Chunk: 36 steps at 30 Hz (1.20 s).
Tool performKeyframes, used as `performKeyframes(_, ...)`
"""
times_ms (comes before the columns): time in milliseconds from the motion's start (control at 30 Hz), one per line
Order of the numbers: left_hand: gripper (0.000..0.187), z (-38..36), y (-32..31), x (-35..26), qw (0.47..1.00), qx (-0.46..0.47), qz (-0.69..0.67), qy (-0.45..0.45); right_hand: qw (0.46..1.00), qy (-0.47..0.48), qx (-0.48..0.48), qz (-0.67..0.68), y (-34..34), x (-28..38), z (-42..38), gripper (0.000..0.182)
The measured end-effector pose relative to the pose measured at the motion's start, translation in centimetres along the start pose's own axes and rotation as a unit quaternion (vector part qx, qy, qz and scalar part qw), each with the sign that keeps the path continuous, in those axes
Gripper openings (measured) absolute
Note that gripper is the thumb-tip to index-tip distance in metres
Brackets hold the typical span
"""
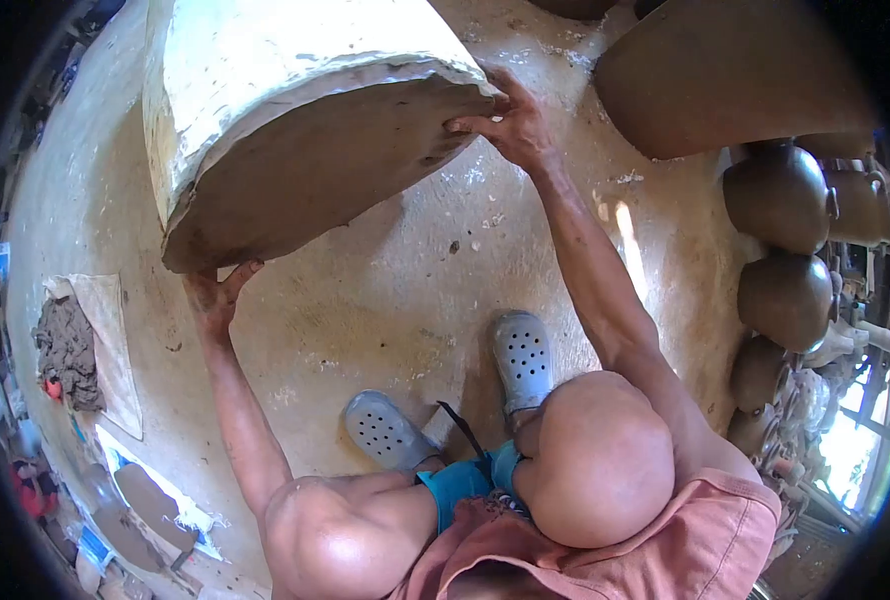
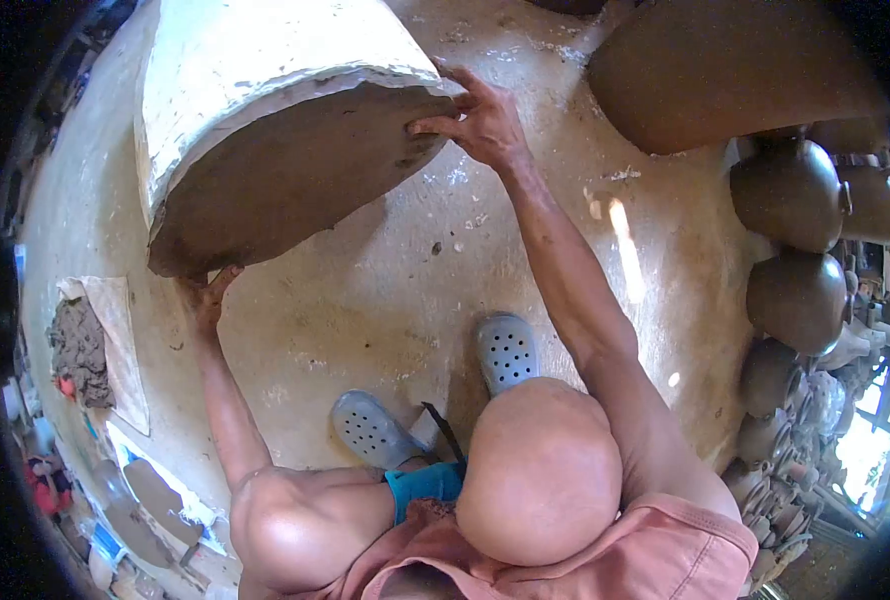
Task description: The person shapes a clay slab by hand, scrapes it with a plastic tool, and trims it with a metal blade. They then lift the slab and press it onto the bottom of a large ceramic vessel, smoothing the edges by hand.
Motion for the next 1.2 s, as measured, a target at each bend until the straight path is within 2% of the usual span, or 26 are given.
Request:
performKeyframes(67,0.098,0.0,0.3,0.6,0.999,0.01,-0.031,0.011,1.0,-0.019,0.025,0.002,0.5,0.8,-0.3,0.097)
performKeyframes(133,0.095,0.0,0.1,0.0,1.0,0.009,-0.018,0.009,0.997,0.071,0.006,0.034,-0.1,0.4,-0.9,0.099)
performKeyframes(200,0.092,-0.3,0.0,-0.4,1.0,0.002,-0.003,0.013,0.997,0.026,0.04,0.053,-0.8,-0.2,-0.8,0.096)
performKeyframes(267,0.086,-0.3,-0.1,-0.8,1.0,0.005,-0.018,0.012,0.998,-0.002,0.027,0.059,-1.2,-0.5,-0.6,0.095)
performKeyframes(300,0.086,-0.1,0.0,-0.7,1.0,0.005,-0.012,0.018,0.999,0.021,0.017,0.026,-1.3,-1.1,-0.6,0.093)
performKeyframes(400,0.083,0.0,0.0,-0.9,0.999,0.017,0.013,0.041,0.999,0.017,0.007,0.051,-1.7,-2.4,-0.7,0.097)
performKeyframes(600,0.086,-0.5,0.0,-2.1,1.0,0.0,-0.009,0.002,0.99,-0.01,0.038,0.138,-2.8,-3.5,-3.0,0.107)
performKeyframes(633,0.087,-0.4,-0.5,-3.3,1.0,0.0,-0.01,0.024,0.997,-0.046,0.031,0.06,-3.2,-3.8,-3.2,0.103)
performKeyframes(667,0.087,-0.4,-0.9,-4.0,0.999,-0.001,-0.011,0.045,0.996,-0.048,0.034,0.063,-3.4,-4.2,-3.1,0.103)
performKeyframes(733,0.086,-0.6,-0.6,-3.7,0.998,-0.007,-0.007,0.057,0.997,0.003,-0.004,0.071,-3.9,-4.6,-2.8,0.094)
performKeyframes(800,0.085,-0.3,0.0,-2.7,0.998,-0.014,-0.006,0.06,0.994,-0.035,0.003,0.105,-3.5,-4.1,-2.9,0.09)
performKeyframes(867,0.083,-0.7,1.9,-0.6,0.985,-0.016,0.017,0.172,0.988,-0.077,0.013,0.136,-3.6,-4.7,-3.2,0.087)
performKeyframes(900,0.083,-1.1,1.8,-0.7,0.984,-0.016,0.021,0.178,0.988,-0.076,0.011,0.138,-4.1,-6.1,-3.5,0.086)
performKeyframes(967,0.079,-0.6,0.7,-1.5,0.993,-0.038,0.052,0.099,0.988,-0.06,0.006,0.142,-4.3,-6.2,-2.9,0.086)
performKeyframes(1067,0.079,-1.3,-1.2,-2.4,0.994,-0.05,0.003,0.094,0.986,-0.054,-0.02,0.159,-4.0,-4.4,-3.5,0.087)
performKeyframes(1133,0.079,-1.4,-1.9,-2.6,0.996,-0.029,-0.018,0.08,0.965,-0.117,-0.011,0.236,-4.1,-4.7,-5.0,0.077)
performKeyframes(1200,0.08,-1.6,-2.0,-2.2,0.997,-0.007,-0.04,0.072,0.962,-0.134,-0.016,0.237,-6.5,-6.3,-5.3,0.069)
Point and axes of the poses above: each hand's wrist, its own z-axis towards the middle knuckle, its own y-axis out of the back of the hand, x = y × z, the point moved 1 cm from there along z, towards the middle knuckle, and after that the axes turned 3 degrees about -x, right-handed, at the moved point
